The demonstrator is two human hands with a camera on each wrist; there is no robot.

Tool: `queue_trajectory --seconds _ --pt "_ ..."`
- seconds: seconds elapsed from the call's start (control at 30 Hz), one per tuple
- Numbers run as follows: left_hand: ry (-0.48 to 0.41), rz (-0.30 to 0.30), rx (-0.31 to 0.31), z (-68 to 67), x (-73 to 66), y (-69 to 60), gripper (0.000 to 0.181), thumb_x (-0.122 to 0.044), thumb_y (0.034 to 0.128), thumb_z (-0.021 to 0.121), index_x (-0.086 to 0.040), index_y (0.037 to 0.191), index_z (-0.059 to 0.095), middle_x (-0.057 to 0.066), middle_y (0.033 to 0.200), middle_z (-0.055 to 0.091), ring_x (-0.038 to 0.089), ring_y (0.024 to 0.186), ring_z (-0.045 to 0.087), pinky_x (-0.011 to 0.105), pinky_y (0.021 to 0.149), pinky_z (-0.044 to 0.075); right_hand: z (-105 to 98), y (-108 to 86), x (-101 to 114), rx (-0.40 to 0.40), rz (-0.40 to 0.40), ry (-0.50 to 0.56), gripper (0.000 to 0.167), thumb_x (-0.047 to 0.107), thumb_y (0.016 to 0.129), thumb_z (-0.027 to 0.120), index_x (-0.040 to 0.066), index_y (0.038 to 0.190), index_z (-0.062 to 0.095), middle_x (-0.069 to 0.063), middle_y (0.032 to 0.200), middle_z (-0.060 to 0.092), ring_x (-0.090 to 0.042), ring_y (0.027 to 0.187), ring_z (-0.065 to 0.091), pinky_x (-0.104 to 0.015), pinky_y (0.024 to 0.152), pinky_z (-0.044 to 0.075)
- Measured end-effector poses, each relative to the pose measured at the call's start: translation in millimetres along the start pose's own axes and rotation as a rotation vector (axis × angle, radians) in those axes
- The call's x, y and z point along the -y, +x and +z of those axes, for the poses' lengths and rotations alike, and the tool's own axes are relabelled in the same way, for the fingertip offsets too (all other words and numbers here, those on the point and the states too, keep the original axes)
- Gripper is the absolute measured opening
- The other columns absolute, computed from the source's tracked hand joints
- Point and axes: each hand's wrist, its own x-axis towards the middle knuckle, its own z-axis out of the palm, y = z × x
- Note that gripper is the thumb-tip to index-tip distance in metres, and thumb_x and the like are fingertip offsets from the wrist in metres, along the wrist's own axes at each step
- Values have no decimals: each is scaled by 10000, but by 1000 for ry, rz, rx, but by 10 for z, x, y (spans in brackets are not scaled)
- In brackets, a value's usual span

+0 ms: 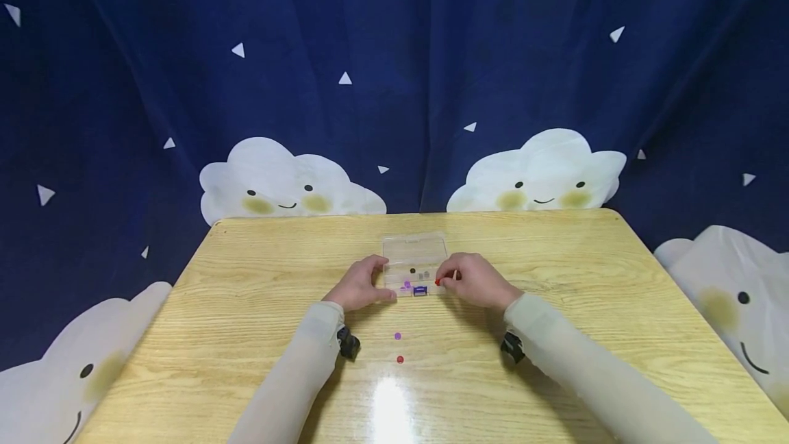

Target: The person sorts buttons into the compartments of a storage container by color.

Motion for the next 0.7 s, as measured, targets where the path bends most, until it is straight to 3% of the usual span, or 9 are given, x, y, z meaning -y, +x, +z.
queue_trajectory --seconds 0.7 --pt "-34 -13 -6 8 -2 -15 759 -266 793 841 -104 1439 476 132 1407 554 306 1312 515 472 1126 427 -10 92 -112 -33 -6 -40 123 50 862 661 122 861 760 11 821 695 -87 695 533 -245 645 467"
